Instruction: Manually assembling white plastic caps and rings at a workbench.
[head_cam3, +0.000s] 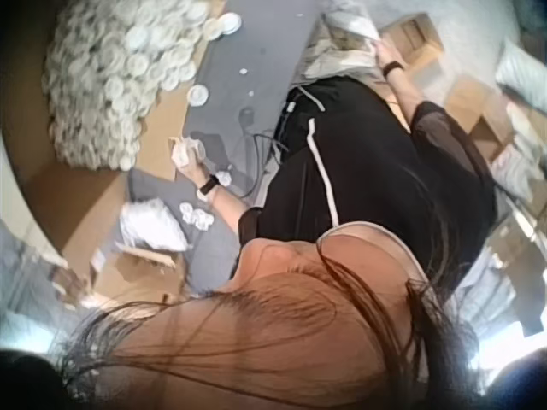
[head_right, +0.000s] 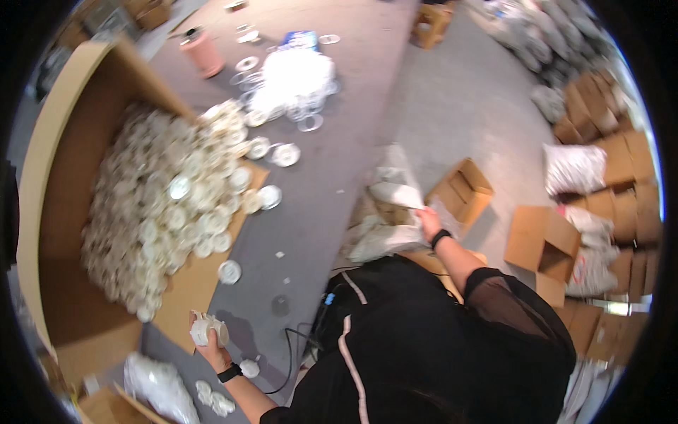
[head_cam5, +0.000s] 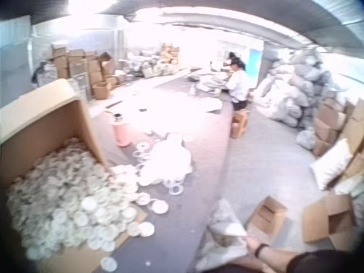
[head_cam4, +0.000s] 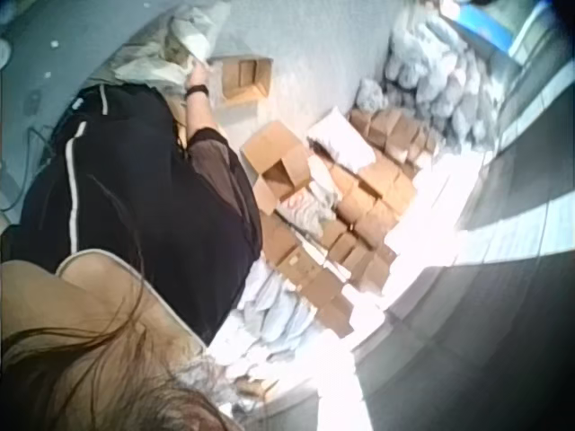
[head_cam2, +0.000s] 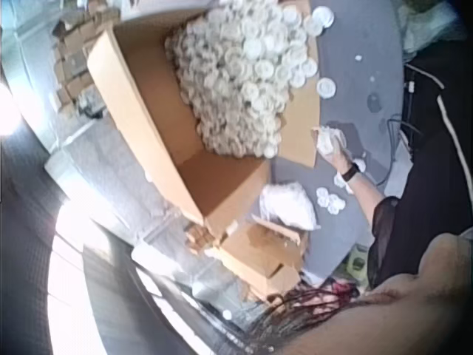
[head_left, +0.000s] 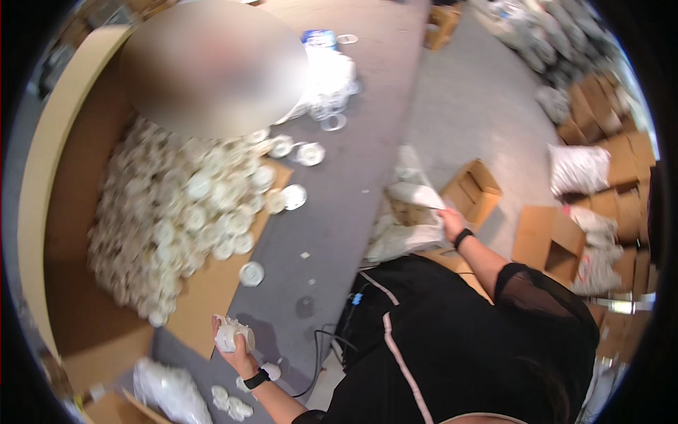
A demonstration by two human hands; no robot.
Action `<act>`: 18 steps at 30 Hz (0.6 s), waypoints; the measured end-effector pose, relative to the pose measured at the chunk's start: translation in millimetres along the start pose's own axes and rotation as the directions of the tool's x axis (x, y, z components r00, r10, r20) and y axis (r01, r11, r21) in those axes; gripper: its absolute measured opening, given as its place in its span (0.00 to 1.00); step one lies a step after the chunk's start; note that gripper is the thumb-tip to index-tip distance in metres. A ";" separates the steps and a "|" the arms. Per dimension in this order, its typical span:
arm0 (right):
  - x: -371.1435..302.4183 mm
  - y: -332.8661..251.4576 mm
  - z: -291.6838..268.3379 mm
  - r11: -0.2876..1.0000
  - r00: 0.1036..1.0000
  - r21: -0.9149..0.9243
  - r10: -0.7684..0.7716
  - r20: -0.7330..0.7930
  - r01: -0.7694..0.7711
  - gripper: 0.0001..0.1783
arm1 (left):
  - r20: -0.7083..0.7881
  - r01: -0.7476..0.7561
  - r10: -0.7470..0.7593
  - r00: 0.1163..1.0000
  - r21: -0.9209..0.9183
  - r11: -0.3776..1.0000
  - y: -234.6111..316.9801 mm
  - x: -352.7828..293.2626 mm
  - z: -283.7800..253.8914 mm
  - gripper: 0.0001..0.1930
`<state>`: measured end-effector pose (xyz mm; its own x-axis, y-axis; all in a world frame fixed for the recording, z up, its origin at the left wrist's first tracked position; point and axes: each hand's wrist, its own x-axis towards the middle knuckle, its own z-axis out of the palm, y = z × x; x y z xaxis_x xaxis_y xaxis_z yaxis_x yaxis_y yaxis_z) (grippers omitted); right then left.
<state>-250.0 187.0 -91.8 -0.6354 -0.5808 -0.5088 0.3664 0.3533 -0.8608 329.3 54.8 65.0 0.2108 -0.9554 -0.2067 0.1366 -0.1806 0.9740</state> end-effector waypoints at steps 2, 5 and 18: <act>-5.8 -2.2 17.0 0.997 1.000 0.074 0.009 -0.025 -0.007 0.10 | 0.297 -0.022 0.015 0.955 0.020 1.000 2.0 5.9 55.6 0.31; -22.4 -11.5 25.9 0.994 0.995 0.110 0.032 -0.093 -0.021 0.13 | 0.649 0.192 -0.143 0.747 -0.004 0.981 0.7 8.0 174.6 0.34; -35.9 -51.0 -8.3 0.969 0.984 0.248 0.049 -0.171 -0.005 0.12 | 0.911 -0.344 -0.249 0.330 0.361 0.867 -156.2 -57.5 400.6 0.35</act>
<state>-251.5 195.9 -29.5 -0.7235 -0.4285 -0.5412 0.5271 0.1635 -0.8340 -91.8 44.4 -38.3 -0.8458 -0.4831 -0.2262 -0.3039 0.0879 0.9486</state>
